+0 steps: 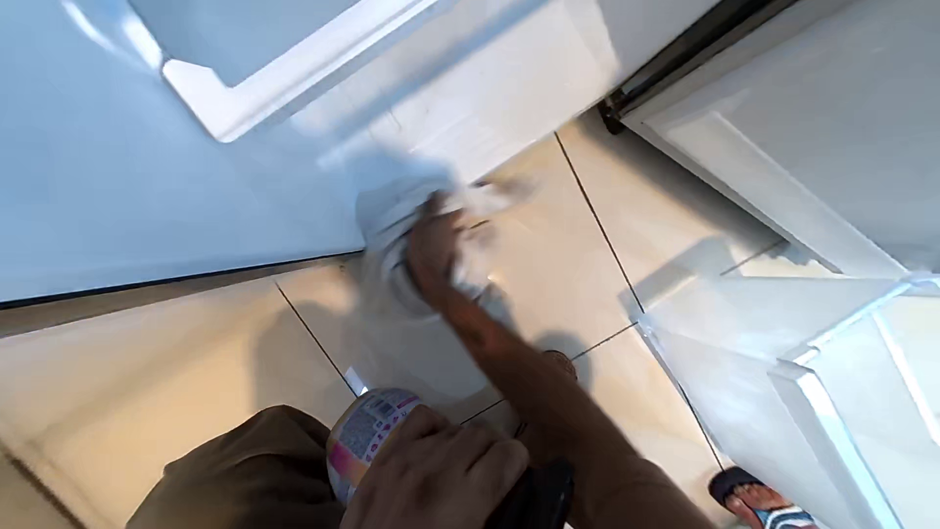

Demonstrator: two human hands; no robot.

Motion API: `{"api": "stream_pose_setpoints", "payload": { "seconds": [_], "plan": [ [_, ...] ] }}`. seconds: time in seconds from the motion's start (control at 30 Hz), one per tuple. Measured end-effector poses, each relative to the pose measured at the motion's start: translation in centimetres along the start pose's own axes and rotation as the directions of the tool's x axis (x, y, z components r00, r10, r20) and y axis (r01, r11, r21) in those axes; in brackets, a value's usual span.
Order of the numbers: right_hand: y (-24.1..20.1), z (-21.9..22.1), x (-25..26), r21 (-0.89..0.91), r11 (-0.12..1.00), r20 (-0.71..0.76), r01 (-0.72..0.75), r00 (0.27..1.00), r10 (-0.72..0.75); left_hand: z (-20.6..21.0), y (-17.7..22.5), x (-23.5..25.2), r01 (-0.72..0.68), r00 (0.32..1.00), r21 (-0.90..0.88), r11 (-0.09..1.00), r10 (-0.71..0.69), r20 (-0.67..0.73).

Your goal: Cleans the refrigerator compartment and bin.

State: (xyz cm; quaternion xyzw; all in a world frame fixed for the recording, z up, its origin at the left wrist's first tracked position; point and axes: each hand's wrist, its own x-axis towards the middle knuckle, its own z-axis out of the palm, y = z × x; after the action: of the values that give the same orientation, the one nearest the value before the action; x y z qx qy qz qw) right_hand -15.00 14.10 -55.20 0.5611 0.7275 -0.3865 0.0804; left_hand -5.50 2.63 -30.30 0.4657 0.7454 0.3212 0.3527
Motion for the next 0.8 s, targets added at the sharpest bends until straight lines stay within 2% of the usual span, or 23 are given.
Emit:
{"api": "stream_pose_setpoints", "payload": {
  "seconds": [0.03, 0.07, 0.1, 0.13, 0.2, 0.23, 0.27, 0.33, 0.43, 0.53, 0.57, 0.63, 0.7, 0.73, 0.77, 0.8],
  "plan": [
    [1.3, 1.4, -2.9, 0.005, 0.998, 0.169, 0.065, 0.984, -0.065, 0.5, 0.1, 0.4, -0.015, 1.0, -0.003, 1.0, 0.015, 0.012],
    [2.9, 2.2, -5.2, 0.038, 0.99, 0.368, 0.136, 0.919, -0.141, 1.0, 0.1, 0.9, -0.038, 0.999, 0.013, 0.999, 0.038, 0.01],
    [3.8, 2.3, -6.3, 0.047, 0.977, 0.555, 0.206, 0.808, -0.197, 1.7, -0.2, 1.4, -0.063, 0.998, 0.025, 0.998, 0.063, -0.015],
    [4.4, 1.7, -6.5, 0.036, 0.96, 0.724, 0.276, 0.655, -0.216, 2.2, -0.6, 1.7, -0.084, 0.995, 0.012, 0.996, 0.085, -0.046],
    [6.4, -1.8, -7.0, 0.075, 0.905, 0.91, 0.42, 0.341, -0.234, 2.6, -1.1, 1.4, -0.088, 0.993, -0.096, 0.992, 0.079, -0.089],
    [7.6, -5.3, -7.0, 0.11, 0.864, 0.937, 0.491, 0.239, -0.255, 2.7, -1.2, 1.4, -0.088, 0.992, -0.169, 0.982, 0.07, -0.108],
    [8.3, -10.2, -6.6, 0.11, 0.825, 0.945, 0.554, 0.198, -0.259, 2.6, -1.3, 1.8, -0.088, 0.99, -0.226, 0.97, 0.06, -0.13],
    [8.3, -20.0, -6.5, 0.039, 0.86, 0.961, 0.509, 0.215, -0.171, 2.2, -1.3, 2.4, -0.062, 0.989, -0.304, 0.951, 0.018, -0.146],
    [11.9, -27.7, -5.1, -0.018, 0.922, 0.965, 0.387, 0.249, -0.086, 1.9, -1.8, 3.8, -0.031, 0.973, -0.384, 0.923, -0.061, -0.223],
    [16.8, -33.7, -7.5, -0.056, 0.94, 0.907, 0.337, 0.41, -0.093, 3.3, -2.5, 6.6, 0.032, 0.935, -0.417, 0.908, -0.175, -0.31],
    [19.0, -34.3, -9.2, -0.055, 0.944, 0.864, 0.325, 0.49, -0.119, 4.0, -2.8, 7.8, 0.043, 0.931, -0.43, 0.902, -0.193, -0.311],
    [23.4, -35.2, -10.2, 0.012, 0.987, 0.88, 0.161, 0.468, -0.087, 5.9, -4.2, 10.6, 0.002, 0.945, -0.389, 0.921, -0.129, -0.301],
    [29.2, -34.0, -11.8, 0.14, 0.981, 0.87, -0.135, 0.489, -0.057, 8.4, -6.4, 12.7, -0.042, 0.968, -0.367, 0.929, -0.053, -0.244],
    [32.1, -32.8, -13.1, 0.244, 0.923, 0.836, -0.299, 0.548, -0.043, 9.6, -7.3, 13.1, -0.025, 0.976, -0.396, 0.918, -0.063, -0.209],
    [34.8, -31.4, -14.3, 0.39, 0.811, 0.766, -0.436, 0.642, -0.024, 10.9, -8.3, 13.4, -0.01, 0.975, -0.423, 0.906, -0.086, -0.207],
    [36.8, -30.1, -15.6, 0.561, 0.633, 0.673, -0.533, 0.739, 0.025, 12.0, -9.6, 13.4, -0.01, 0.97, -0.43, 0.903, -0.095, -0.222]
  ]
}}
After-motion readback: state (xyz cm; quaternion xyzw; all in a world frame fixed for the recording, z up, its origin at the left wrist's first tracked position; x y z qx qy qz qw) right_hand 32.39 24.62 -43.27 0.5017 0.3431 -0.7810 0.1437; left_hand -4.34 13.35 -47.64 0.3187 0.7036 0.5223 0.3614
